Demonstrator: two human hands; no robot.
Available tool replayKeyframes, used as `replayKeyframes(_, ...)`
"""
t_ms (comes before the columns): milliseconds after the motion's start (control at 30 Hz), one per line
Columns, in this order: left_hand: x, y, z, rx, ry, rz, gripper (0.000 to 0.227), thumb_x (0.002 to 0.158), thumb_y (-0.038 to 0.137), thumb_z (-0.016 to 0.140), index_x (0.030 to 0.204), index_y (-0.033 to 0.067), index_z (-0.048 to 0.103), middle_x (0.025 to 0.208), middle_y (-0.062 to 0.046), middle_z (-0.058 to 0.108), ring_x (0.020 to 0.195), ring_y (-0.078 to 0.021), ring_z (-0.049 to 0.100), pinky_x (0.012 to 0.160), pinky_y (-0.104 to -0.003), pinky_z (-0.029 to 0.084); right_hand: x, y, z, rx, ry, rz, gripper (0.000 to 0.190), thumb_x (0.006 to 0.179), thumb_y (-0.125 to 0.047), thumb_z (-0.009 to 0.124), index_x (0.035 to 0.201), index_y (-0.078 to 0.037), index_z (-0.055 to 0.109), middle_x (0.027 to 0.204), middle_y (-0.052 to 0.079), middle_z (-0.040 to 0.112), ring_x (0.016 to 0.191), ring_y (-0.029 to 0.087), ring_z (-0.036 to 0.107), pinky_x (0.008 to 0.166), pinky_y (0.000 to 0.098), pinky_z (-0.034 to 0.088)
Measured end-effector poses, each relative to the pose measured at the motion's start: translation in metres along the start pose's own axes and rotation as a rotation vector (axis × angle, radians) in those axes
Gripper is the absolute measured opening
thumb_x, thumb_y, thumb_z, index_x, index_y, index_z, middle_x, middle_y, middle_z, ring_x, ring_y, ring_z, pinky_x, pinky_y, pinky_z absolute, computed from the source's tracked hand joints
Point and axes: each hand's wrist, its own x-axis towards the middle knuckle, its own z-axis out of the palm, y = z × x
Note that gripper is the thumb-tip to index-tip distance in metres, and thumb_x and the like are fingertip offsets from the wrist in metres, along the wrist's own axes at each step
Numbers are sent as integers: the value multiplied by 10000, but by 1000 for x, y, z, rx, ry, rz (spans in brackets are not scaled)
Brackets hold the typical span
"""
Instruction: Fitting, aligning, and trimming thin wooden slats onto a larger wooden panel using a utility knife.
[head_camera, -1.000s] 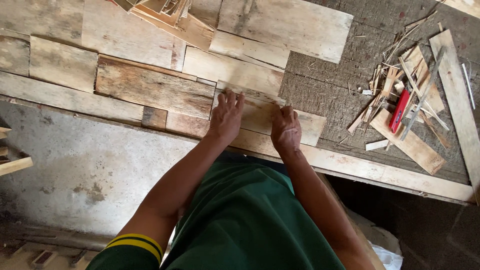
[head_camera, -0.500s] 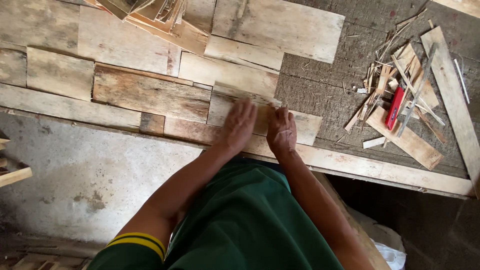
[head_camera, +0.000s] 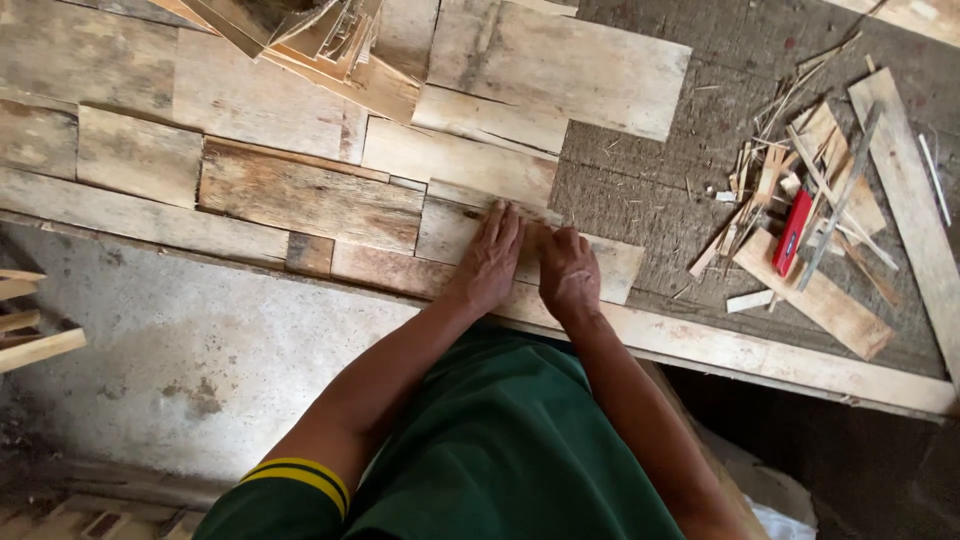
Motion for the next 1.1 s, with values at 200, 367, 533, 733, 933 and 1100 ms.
replayKeyframes(200, -7, 6, 4, -152, 136, -55, 719, 956, 212, 506, 1562, -91, 268, 1635, -293, 236, 1538, -474, 161, 1276, -507, 171, -26, 162, 15, -70, -74, 386, 351, 1056, -315, 494, 1345, -155, 613, 1231, 217, 635, 931, 419, 646, 731, 546, 546)
replayKeyframes(367, -1, 11, 13, 65, 133, -52, 749, 961, 295, 510, 1572, -71, 278, 1639, -278, 263, 1547, -445, 168, 1286, -476, 112, -44, 293, -28, -261, 636, 467, 659, 831, -188, 855, 1426, -27, 623, 1247, 288, 567, 1005, 387, 579, 692, 433, 521)
replayKeyframes(533, 0, 21, -6, 61, 22, -90, 771, 960, 325, 519, 1605, -15, 270, 1658, -259, 253, 1564, -437, 153, 1301, -483, 101, -58, 346, -41, -303, 439, 516, 559, 785, -280, 885, 1220, -43, 625, 1121, 200, 579, 1001, 366, 556, 839, 549, 469)
replayKeyframes(733, 10, 28, -6, -28, -37, -160, 843, 898, 308, 565, 1625, 90, 198, 1652, -265, 195, 1528, -453, 125, 1251, -511, 101, -57, 357, -49, -49, 247, 670, 242, 993, -153, 712, 1165, -38, 587, 1194, 169, 578, 1092, 354, 570, 936, 522, 454)
replayKeyframes(933, 8, 23, -4, -37, -10, -114, 837, 923, 308, 587, 1631, 77, 204, 1643, -285, 230, 1540, -475, 146, 1273, -519, 146, -58, 369, -58, -191, 237, 658, 255, 996, -71, 626, 1188, 52, 514, 1156, 254, 565, 996, 381, 576, 819, 543, 504)
replayKeyframes(1100, 6, 18, -16, -33, -55, -76, 852, 922, 337, 598, 1612, 35, 199, 1608, -307, 247, 1512, -500, 171, 1246, -542, 156, -64, 305, -76, 121, 325, 839, 187, 1195, -112, 393, 1260, 51, 460, 1052, 109, 618, 802, 238, 588, 659, 466, 553)
